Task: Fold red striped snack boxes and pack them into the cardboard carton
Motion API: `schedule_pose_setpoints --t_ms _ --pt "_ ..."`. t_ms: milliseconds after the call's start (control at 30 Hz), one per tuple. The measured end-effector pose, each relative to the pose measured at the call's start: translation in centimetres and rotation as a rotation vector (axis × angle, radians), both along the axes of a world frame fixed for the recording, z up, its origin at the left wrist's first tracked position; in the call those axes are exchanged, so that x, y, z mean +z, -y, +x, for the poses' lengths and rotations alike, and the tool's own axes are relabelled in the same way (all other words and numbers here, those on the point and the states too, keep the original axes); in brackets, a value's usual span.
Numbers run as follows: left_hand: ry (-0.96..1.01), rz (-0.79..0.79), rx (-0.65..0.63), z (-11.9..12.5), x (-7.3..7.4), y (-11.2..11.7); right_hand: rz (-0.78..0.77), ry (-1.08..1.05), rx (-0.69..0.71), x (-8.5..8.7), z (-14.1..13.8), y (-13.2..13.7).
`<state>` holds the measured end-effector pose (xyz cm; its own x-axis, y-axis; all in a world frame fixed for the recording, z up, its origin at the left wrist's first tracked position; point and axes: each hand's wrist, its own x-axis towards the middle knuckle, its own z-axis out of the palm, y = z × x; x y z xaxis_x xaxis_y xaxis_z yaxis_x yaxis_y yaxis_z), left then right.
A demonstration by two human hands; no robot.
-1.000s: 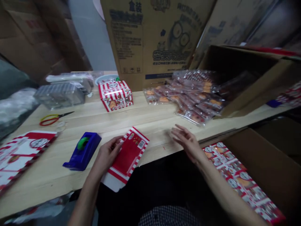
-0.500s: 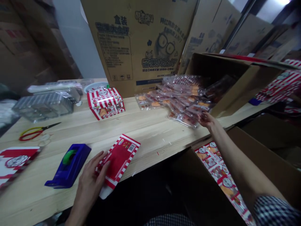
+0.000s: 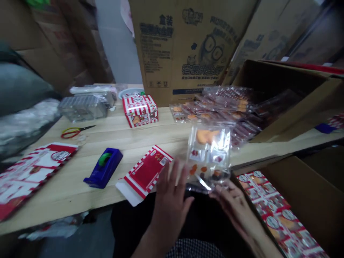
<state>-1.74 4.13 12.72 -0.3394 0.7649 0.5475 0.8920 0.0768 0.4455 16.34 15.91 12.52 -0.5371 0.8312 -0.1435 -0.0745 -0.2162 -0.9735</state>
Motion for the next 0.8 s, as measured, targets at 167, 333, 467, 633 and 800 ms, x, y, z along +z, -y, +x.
schedule_pose_setpoints --t_ms 167,333,467,633,800 --pt "0.047 0.14 0.089 -1.2 -0.2 2.8 0.116 -0.04 0.413 1.1 -5.1 6.1" --pt "0.461 0.257 0.521 -5.1 0.4 11.8 0.517 0.008 0.802 3.7 -10.1 1.6" --pt "0.846 0.58 0.944 -6.6 0.4 18.0 1.071 0.328 0.926 1.9 -16.5 -3.8" --pt "1.434 0.621 0.922 -7.8 -1.7 22.1 1.423 0.664 1.276 -2.0 -24.3 -4.4" --pt "1.653 0.484 0.806 -8.5 -3.7 22.8 1.327 0.684 1.435 -3.9 -25.7 -4.1"
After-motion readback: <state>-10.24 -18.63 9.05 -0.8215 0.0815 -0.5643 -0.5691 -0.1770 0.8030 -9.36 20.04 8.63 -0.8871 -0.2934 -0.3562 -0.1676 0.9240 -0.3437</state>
